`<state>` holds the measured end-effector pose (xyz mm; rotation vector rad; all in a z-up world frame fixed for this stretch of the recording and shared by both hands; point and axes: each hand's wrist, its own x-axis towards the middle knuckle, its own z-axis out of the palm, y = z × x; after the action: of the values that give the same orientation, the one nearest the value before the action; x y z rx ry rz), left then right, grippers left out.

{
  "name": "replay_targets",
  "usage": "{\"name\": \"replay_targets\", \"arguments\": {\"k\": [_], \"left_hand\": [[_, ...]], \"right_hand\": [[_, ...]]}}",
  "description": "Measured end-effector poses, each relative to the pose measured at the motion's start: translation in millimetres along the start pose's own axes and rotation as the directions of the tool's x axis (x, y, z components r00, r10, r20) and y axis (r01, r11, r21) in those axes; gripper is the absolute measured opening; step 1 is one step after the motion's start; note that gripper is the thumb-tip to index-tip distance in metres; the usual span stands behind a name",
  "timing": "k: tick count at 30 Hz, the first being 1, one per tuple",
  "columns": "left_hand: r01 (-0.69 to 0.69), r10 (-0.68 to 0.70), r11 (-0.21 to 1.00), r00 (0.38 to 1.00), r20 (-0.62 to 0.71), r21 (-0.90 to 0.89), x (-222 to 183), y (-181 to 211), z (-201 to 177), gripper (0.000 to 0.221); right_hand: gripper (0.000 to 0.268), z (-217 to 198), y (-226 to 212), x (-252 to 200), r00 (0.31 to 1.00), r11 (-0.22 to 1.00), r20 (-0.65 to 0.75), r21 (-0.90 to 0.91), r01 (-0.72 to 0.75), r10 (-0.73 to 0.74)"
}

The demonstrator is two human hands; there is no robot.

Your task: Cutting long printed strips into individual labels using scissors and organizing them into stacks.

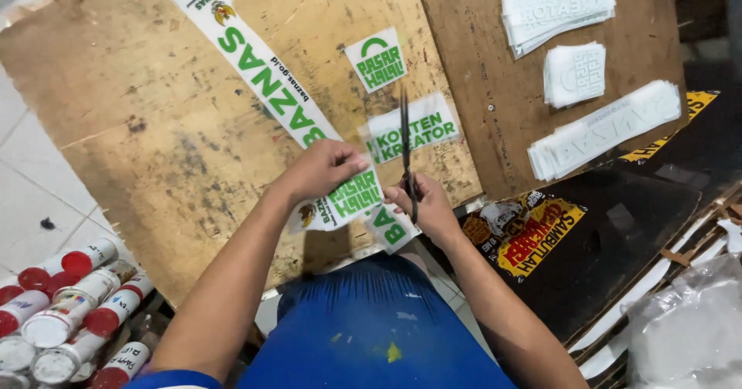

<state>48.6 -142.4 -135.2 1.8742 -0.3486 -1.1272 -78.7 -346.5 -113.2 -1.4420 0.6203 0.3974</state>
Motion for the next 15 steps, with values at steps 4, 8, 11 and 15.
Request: {"name": "replay_targets", "arguments": {"k": [4, 8, 11, 15], "left_hand": [[-0.098, 0.1, 0.992, 0.995, -0.021, 0.081, -47.4, 30.7, -0.5, 0.023], [-0.144, 0.145, 0.989, 0.983, -0.113, 0.018, -103.3, 43.3, -19.9, 0.027], [-0.189, 0.175, 0.976, 0.976, -0.129, -0.105, -128.3, 1.6, -31.0, 0.025], [-0.227, 0.204, 0.959, 0.969, -0.142, -0.168, -163.2, -39.8, -36.9, 0.016]], "right_hand": [[0.029, 22.9, -11.1, -12.8, 0.983, 0.984, -0.042, 0.002, 0.177, -0.177], [0.025, 39.7, -39.4, -31.4, 0.941, 0.93, -0.012, -0.16, 0.332, -0.338], [0.025, 53.3, -62.9, -54.6, 0.917, 0.898, -0.02, -0.212, 0.385, -0.398], [0.027, 61.3, -68.5, -67.9, 0.914, 0.898, -0.028, -0.206, 0.39, -0.404]]}}
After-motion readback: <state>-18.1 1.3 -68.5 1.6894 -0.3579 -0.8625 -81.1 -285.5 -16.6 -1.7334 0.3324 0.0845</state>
